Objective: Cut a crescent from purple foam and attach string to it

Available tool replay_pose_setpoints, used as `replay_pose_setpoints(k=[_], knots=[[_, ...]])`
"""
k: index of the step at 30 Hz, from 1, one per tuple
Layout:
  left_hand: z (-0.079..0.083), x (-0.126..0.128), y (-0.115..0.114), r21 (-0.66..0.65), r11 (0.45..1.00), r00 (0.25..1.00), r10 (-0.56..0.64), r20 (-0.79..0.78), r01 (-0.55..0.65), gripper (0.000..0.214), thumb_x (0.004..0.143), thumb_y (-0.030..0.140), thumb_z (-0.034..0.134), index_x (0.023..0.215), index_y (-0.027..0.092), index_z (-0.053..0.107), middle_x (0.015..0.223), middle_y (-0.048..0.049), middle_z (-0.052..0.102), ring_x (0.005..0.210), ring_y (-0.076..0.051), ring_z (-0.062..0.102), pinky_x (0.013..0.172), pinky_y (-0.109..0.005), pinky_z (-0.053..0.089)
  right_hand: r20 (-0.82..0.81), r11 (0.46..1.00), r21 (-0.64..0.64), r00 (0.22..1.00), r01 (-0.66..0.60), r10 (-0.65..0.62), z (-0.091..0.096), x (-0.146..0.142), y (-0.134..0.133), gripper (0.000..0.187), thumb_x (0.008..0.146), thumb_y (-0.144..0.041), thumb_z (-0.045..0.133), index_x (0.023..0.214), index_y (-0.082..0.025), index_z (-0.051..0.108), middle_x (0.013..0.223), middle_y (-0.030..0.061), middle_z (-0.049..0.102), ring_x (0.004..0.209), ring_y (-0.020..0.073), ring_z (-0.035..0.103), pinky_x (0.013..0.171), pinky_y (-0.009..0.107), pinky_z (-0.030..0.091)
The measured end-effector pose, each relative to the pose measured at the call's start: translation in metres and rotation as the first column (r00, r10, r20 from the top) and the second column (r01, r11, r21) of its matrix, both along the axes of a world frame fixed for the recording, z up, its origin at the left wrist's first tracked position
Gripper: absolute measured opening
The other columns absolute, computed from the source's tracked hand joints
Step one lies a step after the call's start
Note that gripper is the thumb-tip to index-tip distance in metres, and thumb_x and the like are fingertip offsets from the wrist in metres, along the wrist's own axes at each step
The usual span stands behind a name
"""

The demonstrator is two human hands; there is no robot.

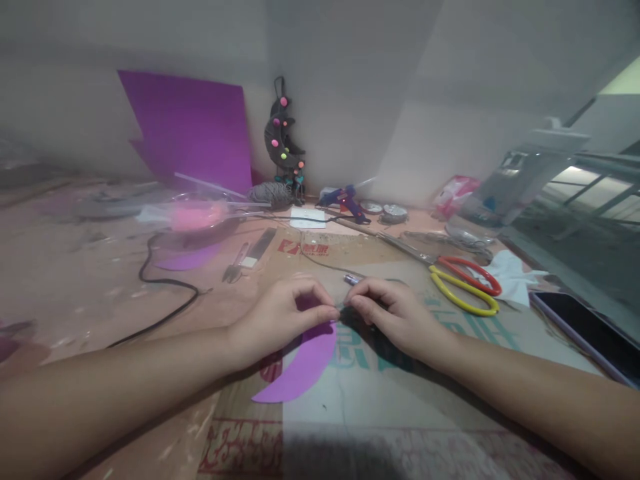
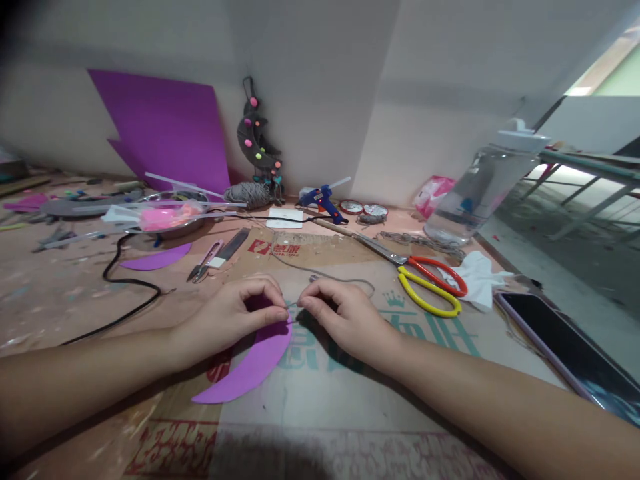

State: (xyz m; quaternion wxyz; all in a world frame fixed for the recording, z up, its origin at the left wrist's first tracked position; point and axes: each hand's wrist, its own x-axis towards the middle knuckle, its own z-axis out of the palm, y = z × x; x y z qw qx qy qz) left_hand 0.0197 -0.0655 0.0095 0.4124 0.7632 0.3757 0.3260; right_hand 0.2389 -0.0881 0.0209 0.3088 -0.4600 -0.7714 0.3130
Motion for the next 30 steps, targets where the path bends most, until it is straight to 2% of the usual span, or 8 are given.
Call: replay_pose_setpoints(k=[12, 17, 20, 22, 25, 27, 29, 30], knots=[[0.002, 0.0, -0.002, -0.016, 0.998, 0.998, 0.052, -0.032, -0.053, 0.017, 0.081, 0.03, 0.075, 0.072, 0.019, 0.066, 0.08, -0.0017, 0.066, 0.082, -0.017, 0.062, 0.078, -0.031, 0.047, 0.016, 1.0, -0.01, 1.0, -0.011, 0.011, 0.001, 0.0, -0.002, 0.026, 0.097, -0.032, 0.049, 0.075, -0.02, 0.056, 0.062, -0.003, 0.055, 0.059, 0.012, 0.051, 0.057, 0.024, 0.039], [0.002, 0.0, -0.002, 0.003, 1.0, 1.0, 0.017, -0.022, -0.017, 0.015, 0.084, 0.031, 0.072, 0.077, 0.019, 0.066, 0.084, -0.0038, 0.068, 0.088, -0.02, 0.063, 0.084, -0.035, 0.048, 0.038, 1.0, 0.005, 0.999, 0.0, 0.0, 0.002, -0.001, 0.0, 0.024, 0.096, -0.032, 0.05, 0.077, -0.02, 0.059, 0.067, -0.0008, 0.061, 0.062, 0.0134, 0.055, 0.061, 0.026, 0.042], [0.0, -0.002, -0.005, 0.0, 0.999, 0.997, -0.048, 0.065, 0.049, 0.015, 0.092, 0.03, 0.063, 0.081, 0.019, 0.065, 0.103, -0.0067, 0.07, 0.1, -0.021, 0.064, 0.092, -0.037, 0.048, 0.065, 0.999, 0.031, 0.998, -0.014, 0.012, 0.002, 0.0, 0.003, 0.022, 0.096, -0.031, 0.052, 0.081, -0.02, 0.063, 0.076, 0.0023, 0.067, 0.072, 0.0159, 0.061, 0.068, 0.028, 0.045], [0.0, -0.001, -0.01, -0.092, 0.989, 0.976, -0.1, 0.194, 0.119, 0.018, 0.095, 0.032, 0.059, 0.085, 0.018, 0.061, 0.109, -0.008, 0.07, 0.101, -0.02, 0.066, 0.091, -0.037, 0.05, 0.076, 0.996, 0.084, 0.997, -0.027, 0.021, 0.002, 0.001, 0.005, 0.021, 0.096, -0.029, 0.052, 0.083, -0.019, 0.065, 0.081, 0.0037, 0.068, 0.077, 0.0167, 0.062, 0.071, 0.028, 0.046], [0.001, 0.003, -0.019, -0.301, 0.91, 0.893, -0.137, 0.428, 0.284, 0.025, 0.097, 0.042, 0.058, 0.089, 0.02, 0.049, 0.088, -0.0049, 0.072, 0.081, -0.018, 0.071, 0.077, -0.036, 0.055, 0.111, 0.988, 0.14, 0.993, -0.061, 0.046, -0.001, 0.002, 0.007, 0.02, 0.096, -0.025, 0.053, 0.082, -0.018, 0.065, 0.08, 0.004, 0.065, 0.078, 0.0165, 0.06, 0.07, 0.028, 0.045], [0.002, 0.006, -0.025, -0.375, 0.846, 0.836, -0.137, 0.532, 0.378, 0.03, 0.096, 0.046, 0.059, 0.09, 0.021, 0.044, 0.083, -0.0032, 0.071, 0.075, -0.018, 0.071, 0.073, -0.035, 0.055, 0.137, 0.988, 0.133, 0.989, -0.082, 0.064, -0.003, 0.002, 0.007, 0.02, 0.096, -0.024, 0.054, 0.081, -0.017, 0.065, 0.079, 0.0039, 0.064, 0.078, 0.0163, 0.06, 0.071, 0.028, 0.046], [0.002, 0.007, -0.027, -0.384, 0.827, 0.812, -0.14, 0.567, 0.411, 0.029, 0.097, 0.046, 0.057, 0.09, 0.021, 0.043, 0.083, -0.0029, 0.07, 0.075, -0.018, 0.07, 0.073, -0.035, 0.054, 0.146, 0.986, 0.134, 0.986, -0.099, 0.079, -0.003, 0.002, 0.007, 0.02, 0.096, -0.025, 0.056, 0.08, -0.018, 0.065, 0.081, 0.0043, 0.065, 0.081, 0.0167, 0.061, 0.074, 0.029, 0.047], [0.001, 0.006, -0.027, -0.367, 0.841, 0.817, -0.142, 0.558, 0.397, 0.027, 0.098, 0.044, 0.055, 0.09, 0.021, 0.044, 0.082, -0.0022, 0.068, 0.076, -0.017, 0.068, 0.074, -0.035, 0.053, 0.151, 0.984, 0.144, 0.985, -0.106, 0.084, -0.002, 0.002, 0.006, 0.018, 0.096, -0.025, 0.056, 0.082, -0.018, 0.065, 0.083, 0.0048, 0.066, 0.083, 0.0172, 0.062, 0.076, 0.03, 0.048]])
